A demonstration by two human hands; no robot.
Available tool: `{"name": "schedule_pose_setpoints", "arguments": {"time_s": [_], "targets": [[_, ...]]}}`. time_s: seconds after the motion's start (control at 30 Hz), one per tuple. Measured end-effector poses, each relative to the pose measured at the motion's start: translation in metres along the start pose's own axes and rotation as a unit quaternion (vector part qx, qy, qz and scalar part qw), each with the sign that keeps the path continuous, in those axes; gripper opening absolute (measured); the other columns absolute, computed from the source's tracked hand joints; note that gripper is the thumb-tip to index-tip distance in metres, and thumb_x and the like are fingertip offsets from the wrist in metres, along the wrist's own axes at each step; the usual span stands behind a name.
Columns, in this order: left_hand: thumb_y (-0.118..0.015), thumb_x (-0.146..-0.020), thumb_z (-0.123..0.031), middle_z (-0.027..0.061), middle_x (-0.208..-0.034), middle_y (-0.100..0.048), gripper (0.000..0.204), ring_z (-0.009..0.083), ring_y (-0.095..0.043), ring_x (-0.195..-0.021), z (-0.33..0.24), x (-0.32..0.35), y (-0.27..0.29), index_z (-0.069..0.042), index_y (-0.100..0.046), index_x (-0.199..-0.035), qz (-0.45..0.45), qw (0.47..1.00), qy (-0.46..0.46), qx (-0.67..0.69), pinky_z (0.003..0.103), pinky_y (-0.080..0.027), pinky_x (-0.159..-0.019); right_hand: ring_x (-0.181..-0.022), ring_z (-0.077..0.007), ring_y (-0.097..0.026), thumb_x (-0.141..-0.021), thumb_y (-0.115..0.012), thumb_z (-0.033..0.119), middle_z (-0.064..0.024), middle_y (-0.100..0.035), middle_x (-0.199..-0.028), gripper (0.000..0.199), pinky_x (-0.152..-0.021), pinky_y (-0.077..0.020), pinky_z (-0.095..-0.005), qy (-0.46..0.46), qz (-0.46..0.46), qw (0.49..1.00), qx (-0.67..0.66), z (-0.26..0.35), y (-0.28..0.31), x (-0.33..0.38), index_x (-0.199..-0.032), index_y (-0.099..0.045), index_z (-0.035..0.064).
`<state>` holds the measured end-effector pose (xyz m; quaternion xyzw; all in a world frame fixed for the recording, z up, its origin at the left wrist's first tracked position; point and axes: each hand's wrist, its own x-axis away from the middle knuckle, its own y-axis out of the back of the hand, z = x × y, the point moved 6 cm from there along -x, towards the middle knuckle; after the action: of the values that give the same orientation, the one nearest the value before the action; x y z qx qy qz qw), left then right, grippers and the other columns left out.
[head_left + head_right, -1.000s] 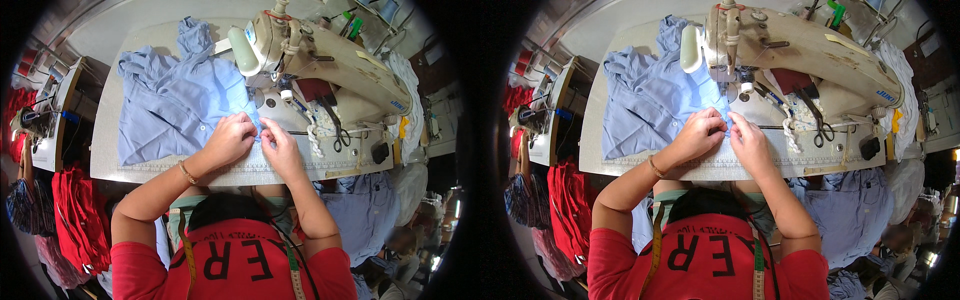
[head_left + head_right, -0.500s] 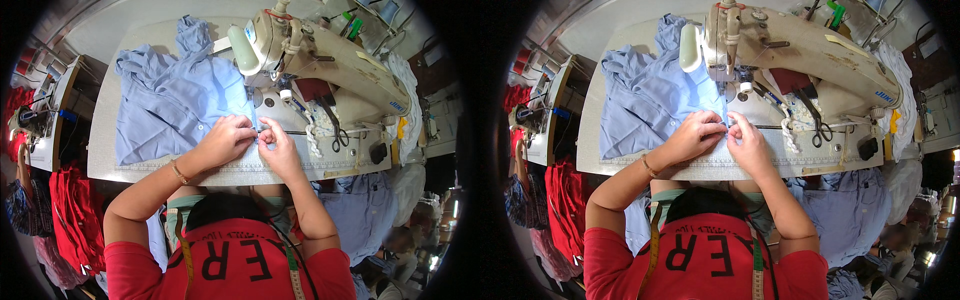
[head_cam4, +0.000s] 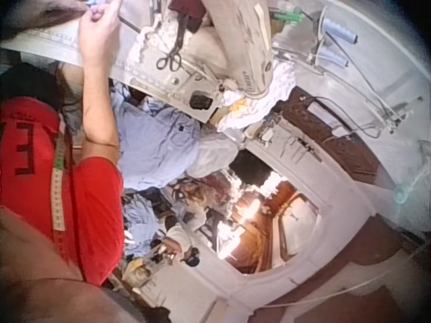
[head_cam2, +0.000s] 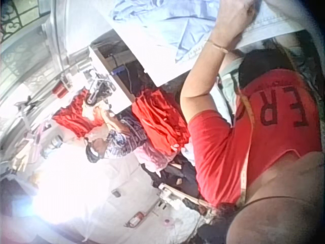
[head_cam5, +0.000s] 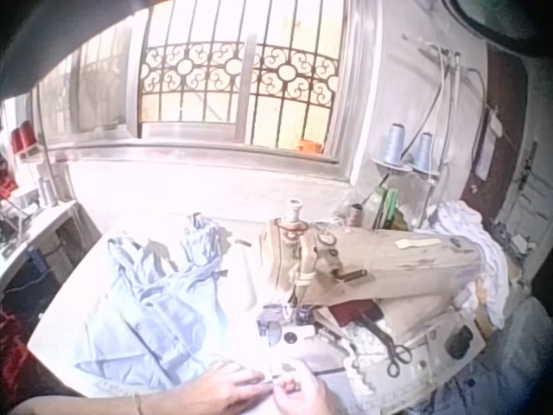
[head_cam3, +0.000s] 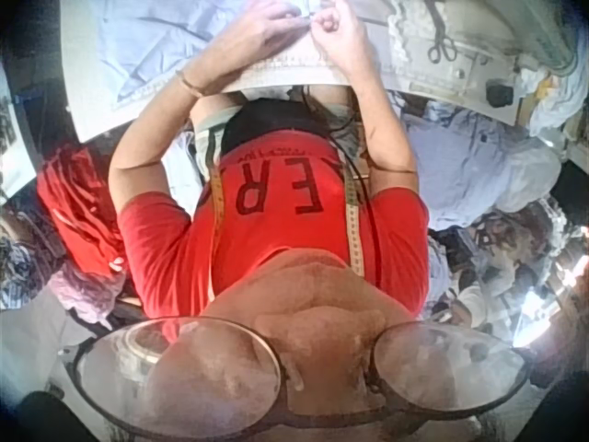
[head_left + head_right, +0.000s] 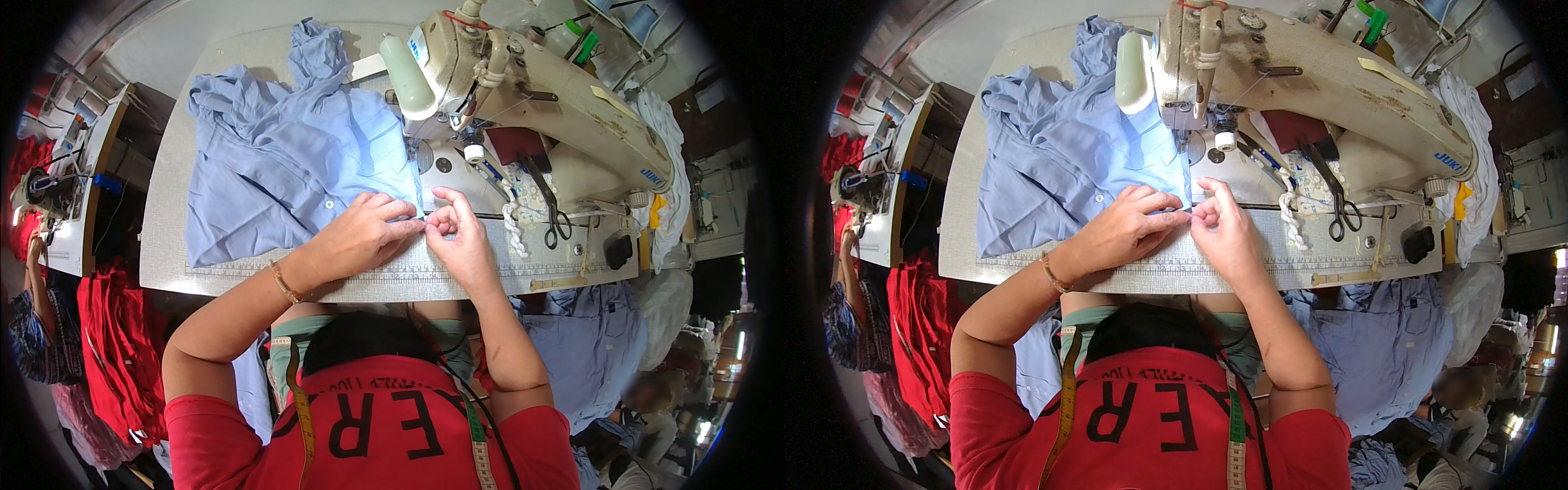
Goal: The person trims excess thread from a blue shirt using snips, feeds the fabric through a sewing machine to stitch a seam, and then folds the finished shirt onto a stack of red fabric.
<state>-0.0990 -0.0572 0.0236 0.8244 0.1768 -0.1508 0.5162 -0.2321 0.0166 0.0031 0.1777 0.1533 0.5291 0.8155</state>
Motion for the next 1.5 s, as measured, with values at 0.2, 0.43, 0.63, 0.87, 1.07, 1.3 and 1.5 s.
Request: {"name": "schedule_pose_setpoints", "arguments": {"time_s": [0.2,0.43,0.63,0.87,1.07,1.3,1.5], "targets": [[-0.066,-0.08,-0.013,0.0037,-0.107,-0.058,0.028,0.0212,-0.054,-0.097,-0.008,-0.002,-0.003,-0.011,-0.062,-0.107,0.042,0.994,-0.038,-0.089,0.036,-0.042,-0.086,-0.072,-0.0074,-0.053,-0.083,-0.062,-0.003,-0.0021,-0.06,-0.081,0.045,-0.069,-0.0454,-0.0226,0.005,0.012,1.0,0.019,0.005,0.001,0.0,-0.126,-0.049,0.0019],[-0.064,-0.081,-0.014,0.0037,-0.106,-0.056,0.027,0.0203,-0.052,-0.098,-0.009,0.001,-0.001,-0.01,-0.061,-0.108,0.063,0.992,-0.049,-0.101,0.035,-0.041,-0.086,-0.072,-0.0073,-0.053,-0.084,-0.059,-0.004,-0.0017,-0.059,-0.081,0.042,-0.069,-0.0449,-0.0226,-0.004,0.015,1.0,0.015,0.004,0.001,0.0,-0.124,-0.049,0.0023],[-0.063,-0.082,-0.014,0.0033,-0.1,-0.055,0.034,0.0201,-0.052,-0.096,-0.007,0.003,0.003,-0.01,-0.06,-0.116,0.0,0.997,-0.045,-0.063,0.035,-0.041,-0.085,-0.072,-0.0075,-0.052,-0.085,-0.059,-0.004,-0.0019,-0.059,-0.082,0.04,-0.068,-0.0445,-0.0226,-0.005,0.017,1.0,0.018,0.004,0.0,0.0,-0.124,-0.049,0.0021],[-0.063,-0.081,-0.015,0.0044,-0.111,-0.056,0.037,0.0216,-0.051,-0.098,-0.009,0.002,-0.003,-0.009,-0.06,-0.118,0.061,0.991,-0.048,-0.108,0.036,-0.04,-0.088,-0.072,-0.0074,-0.053,-0.085,-0.058,-0.004,-0.0016,-0.058,-0.081,0.04,-0.068,-0.0446,-0.0227,-0.007,0.022,0.999,0.028,0.002,-0.001,0.0,-0.124,-0.049,0.002],[-0.061,-0.081,-0.016,0.0041,-0.111,-0.054,0.034,0.0218,-0.05,-0.099,-0.011,0.002,-0.004,-0.01,-0.059,-0.114,0.096,0.985,-0.035,-0.137,0.036,-0.04,-0.09,-0.076,-0.0185,-0.057,-0.084,-0.055,-0.006,-0.0076,-0.059,-0.086,0.037,-0.073,-0.048,-0.0306,0.097,0.007,0.987,0.128,0.009,-0.002,0.002,-0.12,-0.053,0.0033],[-0.058,-0.084,-0.017,0.0033,-0.098,-0.051,0.025,0.0203,-0.05,-0.095,-0.015,0.006,0.004,-0.012,-0.059,-0.108,0.048,0.99,-0.045,-0.125,0.034,-0.039,-0.083,-0.096,-0.0335,-0.057,-0.084,-0.054,-0.002,-0.0132,-0.058,-0.099,0.028,-0.085,-0.0474,-0.0423,0.172,0.036,0.963,0.202,0.022,-0.003,0.006,-0.11,-0.06,0.0077],[-0.062,-0.083,-0.016,0.0061,-0.105,-0.054,0.03,0.0228,-0.051,-0.1,-0.011,0.009,0.003,-0.012,-0.061,-0.113,0.034,0.995,-0.032,-0.092,0.036,-0.04,-0.087,-0.095,-0.0311,-0.058,-0.08,-0.059,0.0,-0.0118,-0.057,-0.101,0.025,-0.086,-0.0481,-0.0411,0.261,0.093,0.931,0.238,0.028,0.002,0.008,-0.104,-0.063,0.0059]]}}
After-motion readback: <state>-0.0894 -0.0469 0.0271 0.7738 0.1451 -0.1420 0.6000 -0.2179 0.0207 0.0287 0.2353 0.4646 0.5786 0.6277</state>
